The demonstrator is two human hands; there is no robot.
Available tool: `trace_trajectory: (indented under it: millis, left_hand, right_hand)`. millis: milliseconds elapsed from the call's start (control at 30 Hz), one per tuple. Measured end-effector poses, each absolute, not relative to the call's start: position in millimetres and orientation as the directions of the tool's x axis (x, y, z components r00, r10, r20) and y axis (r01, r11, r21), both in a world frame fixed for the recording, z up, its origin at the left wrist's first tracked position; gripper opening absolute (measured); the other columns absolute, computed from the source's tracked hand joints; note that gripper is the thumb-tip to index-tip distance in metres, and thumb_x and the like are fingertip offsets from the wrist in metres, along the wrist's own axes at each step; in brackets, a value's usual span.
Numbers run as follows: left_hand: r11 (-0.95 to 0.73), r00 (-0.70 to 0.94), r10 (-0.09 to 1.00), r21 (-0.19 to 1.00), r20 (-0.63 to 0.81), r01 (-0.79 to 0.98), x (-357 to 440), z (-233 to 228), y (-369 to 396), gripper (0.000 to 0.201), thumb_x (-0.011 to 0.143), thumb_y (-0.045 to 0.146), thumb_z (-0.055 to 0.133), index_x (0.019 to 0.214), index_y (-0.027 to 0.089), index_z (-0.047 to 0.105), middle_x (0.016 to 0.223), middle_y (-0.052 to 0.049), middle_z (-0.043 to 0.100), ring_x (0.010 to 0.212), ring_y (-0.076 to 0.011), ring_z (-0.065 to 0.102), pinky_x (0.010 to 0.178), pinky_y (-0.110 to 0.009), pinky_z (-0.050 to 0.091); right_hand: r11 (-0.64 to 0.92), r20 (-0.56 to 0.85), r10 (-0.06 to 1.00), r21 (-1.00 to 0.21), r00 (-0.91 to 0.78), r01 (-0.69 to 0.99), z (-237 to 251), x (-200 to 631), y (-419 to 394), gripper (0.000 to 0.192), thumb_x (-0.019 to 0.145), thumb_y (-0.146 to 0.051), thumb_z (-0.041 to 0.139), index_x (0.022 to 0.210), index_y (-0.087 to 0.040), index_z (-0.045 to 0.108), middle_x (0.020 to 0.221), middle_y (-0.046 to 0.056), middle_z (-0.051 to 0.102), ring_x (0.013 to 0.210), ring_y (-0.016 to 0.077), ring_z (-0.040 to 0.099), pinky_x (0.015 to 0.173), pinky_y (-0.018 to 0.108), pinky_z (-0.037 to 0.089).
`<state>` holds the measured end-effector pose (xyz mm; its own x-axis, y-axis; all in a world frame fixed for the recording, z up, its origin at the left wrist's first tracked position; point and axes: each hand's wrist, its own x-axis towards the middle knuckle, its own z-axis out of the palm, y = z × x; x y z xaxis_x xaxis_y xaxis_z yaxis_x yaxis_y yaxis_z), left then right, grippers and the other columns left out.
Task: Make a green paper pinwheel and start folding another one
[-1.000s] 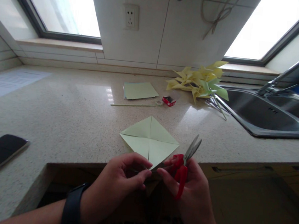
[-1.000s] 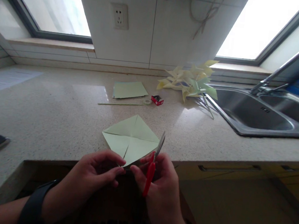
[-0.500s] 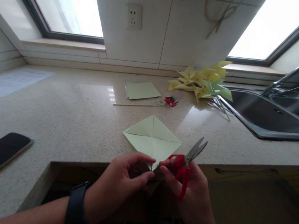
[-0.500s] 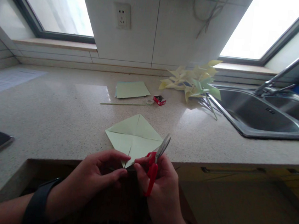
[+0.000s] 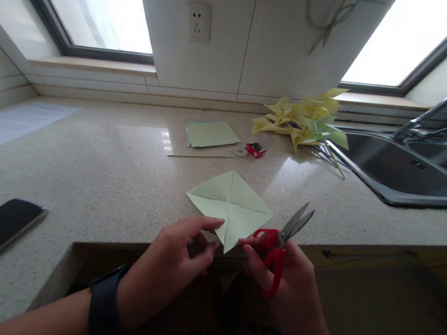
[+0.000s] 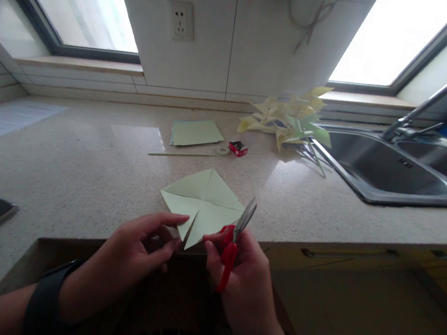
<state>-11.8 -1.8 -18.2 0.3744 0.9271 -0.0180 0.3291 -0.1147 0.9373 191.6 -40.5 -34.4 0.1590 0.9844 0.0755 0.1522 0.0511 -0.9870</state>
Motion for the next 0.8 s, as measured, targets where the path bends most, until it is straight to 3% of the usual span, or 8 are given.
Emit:
trace_trajectory:
  millis: [133, 233, 400, 667, 800]
  left_hand:
    - [0.004, 0.342, 0.932, 0.948, -0.119, 0.318, -13.3, -10.5, 0.9, 0.032, 0.09, 0.034, 0.066, 0.119, 0.021, 0.068, 0.082, -0.001, 0.071, 0.057, -0.0126, 0.067, 0.056, -0.025, 0.054]
    - [0.084, 0.304, 0.937, 0.955, -0.173, 0.285, -13.4, -5.5, 3.8, 0.031, 0.087, 0.038, 0.071, 0.113, 0.021, 0.071, 0.085, -0.002, 0.073, 0.059, -0.0126, 0.068, 0.057, -0.024, 0.053]
    - [0.11, 0.282, 0.945, 0.973, -0.166, 0.204, -13.7, -2.7, 10.2, 0.025, 0.087, 0.04, 0.072, 0.1, 0.019, 0.073, 0.084, 0.0, 0.072, 0.06, -0.0107, 0.067, 0.059, -0.023, 0.052]
    - [0.147, 0.265, 0.947, 0.98, -0.178, 0.135, -14.3, 0.1, 12.3, 0.025, 0.089, 0.041, 0.07, 0.094, 0.017, 0.071, 0.085, 0.001, 0.069, 0.059, -0.0092, 0.066, 0.057, -0.021, 0.051]
    - [0.194, 0.259, 0.941, 0.974, -0.219, 0.119, -15.2, 2.9, 13.9, 0.026, 0.088, 0.041, 0.07, 0.093, 0.016, 0.071, 0.082, 0.0, 0.069, 0.059, -0.0088, 0.065, 0.058, -0.02, 0.05]
  right_hand:
    - [0.073, 0.095, 0.99, -0.978, 0.103, 0.197, -28.2, 193.9, -38.4, 0.017, 0.086, -0.037, 0.071, 0.096, -0.026, 0.064, 0.095, 0.003, 0.075, 0.082, 0.0191, 0.07, 0.07, 0.03, 0.056]
    - [0.058, 0.072, 0.996, -0.972, 0.054, 0.23, -21.1, 196.2, -35.3, 0.016, 0.086, -0.038, 0.071, 0.095, -0.025, 0.065, 0.09, 0.003, 0.074, 0.076, 0.0172, 0.069, 0.066, 0.028, 0.056]
    - [0.045, 0.05, 0.998, -0.983, 0.024, 0.178, -10.4, 202.3, -27.5, 0.021, 0.087, -0.042, 0.07, 0.094, -0.022, 0.066, 0.079, 0.002, 0.07, 0.064, 0.0144, 0.064, 0.051, 0.023, 0.049]
    - [0.166, 0.183, 0.981, -0.965, 0.065, 0.205, 8.1, 199.0, -10.4, 0.02, 0.085, -0.038, 0.074, 0.092, -0.023, 0.064, 0.091, 0.004, 0.075, 0.068, 0.0149, 0.068, 0.055, 0.024, 0.052]
    - [0.04, 0.028, 0.995, -0.991, -0.098, 0.129, 6.1, 187.9, -1.5, 0.02, 0.083, -0.036, 0.075, 0.088, -0.022, 0.063, 0.084, 0.003, 0.075, 0.067, 0.0144, 0.068, 0.053, 0.023, 0.049]
